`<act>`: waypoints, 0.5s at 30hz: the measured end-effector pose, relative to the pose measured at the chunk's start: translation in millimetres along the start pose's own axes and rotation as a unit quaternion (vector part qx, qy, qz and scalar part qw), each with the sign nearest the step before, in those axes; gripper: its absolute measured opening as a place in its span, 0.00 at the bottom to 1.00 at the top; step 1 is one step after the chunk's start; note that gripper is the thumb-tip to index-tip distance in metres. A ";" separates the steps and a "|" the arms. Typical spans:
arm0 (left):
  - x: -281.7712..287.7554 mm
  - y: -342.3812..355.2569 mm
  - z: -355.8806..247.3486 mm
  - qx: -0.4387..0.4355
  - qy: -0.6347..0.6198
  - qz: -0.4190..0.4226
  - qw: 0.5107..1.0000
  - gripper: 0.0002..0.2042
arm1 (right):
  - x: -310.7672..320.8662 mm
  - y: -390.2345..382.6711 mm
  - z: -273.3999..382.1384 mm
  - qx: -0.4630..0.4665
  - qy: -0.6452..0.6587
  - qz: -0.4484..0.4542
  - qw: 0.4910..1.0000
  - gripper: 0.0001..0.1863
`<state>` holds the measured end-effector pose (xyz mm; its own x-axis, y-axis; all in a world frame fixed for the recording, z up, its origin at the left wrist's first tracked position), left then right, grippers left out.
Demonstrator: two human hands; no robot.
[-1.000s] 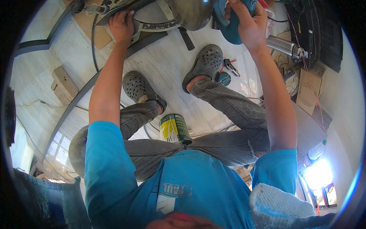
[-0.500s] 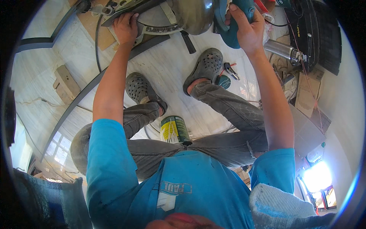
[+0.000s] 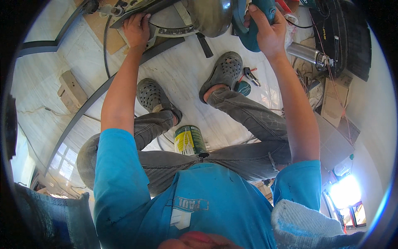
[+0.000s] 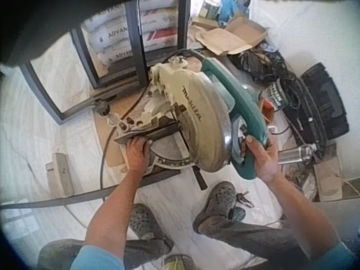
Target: Using a miter saw to cut metal profiles and assembling a frame.
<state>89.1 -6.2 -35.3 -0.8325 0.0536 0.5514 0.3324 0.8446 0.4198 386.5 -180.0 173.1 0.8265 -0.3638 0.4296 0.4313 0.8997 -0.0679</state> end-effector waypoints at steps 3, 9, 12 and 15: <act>-0.4 -0.1 -0.7 0.012 0.005 0.007 1.000 0.09 | 2.3 0.8 -8.1 0.003 -0.003 0.007 1.000 0.10; 1.4 0.6 -2.0 -0.001 -0.016 -0.020 1.000 0.08 | 7.0 -1.8 -17.0 0.001 -0.010 -0.003 1.000 0.10; -1.3 -0.7 0.5 0.001 -0.007 -0.011 1.000 0.08 | 5.5 -0.3 -7.1 -0.010 -0.006 -0.005 1.000 0.11; -0.7 0.0 0.1 -0.010 -0.008 -0.017 1.000 0.08 | -1.1 9.7 26.6 -0.019 -0.003 0.033 0.999 0.10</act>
<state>89.7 -6.2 -35.7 -0.8508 0.0344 0.5244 0.3125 0.8353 0.4523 380.2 -164.4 195.9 0.8516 -0.3026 0.4280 0.3898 0.9115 -0.1311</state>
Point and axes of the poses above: each hand's wrist, its own y-axis towards the middle knuckle, its own x-axis out of the back of the hand, z = x × y, the point moved 8 cm from there along y, towards the middle knuckle, and after that the axes turned 15 degrees about -y, right-handed, at the moved point
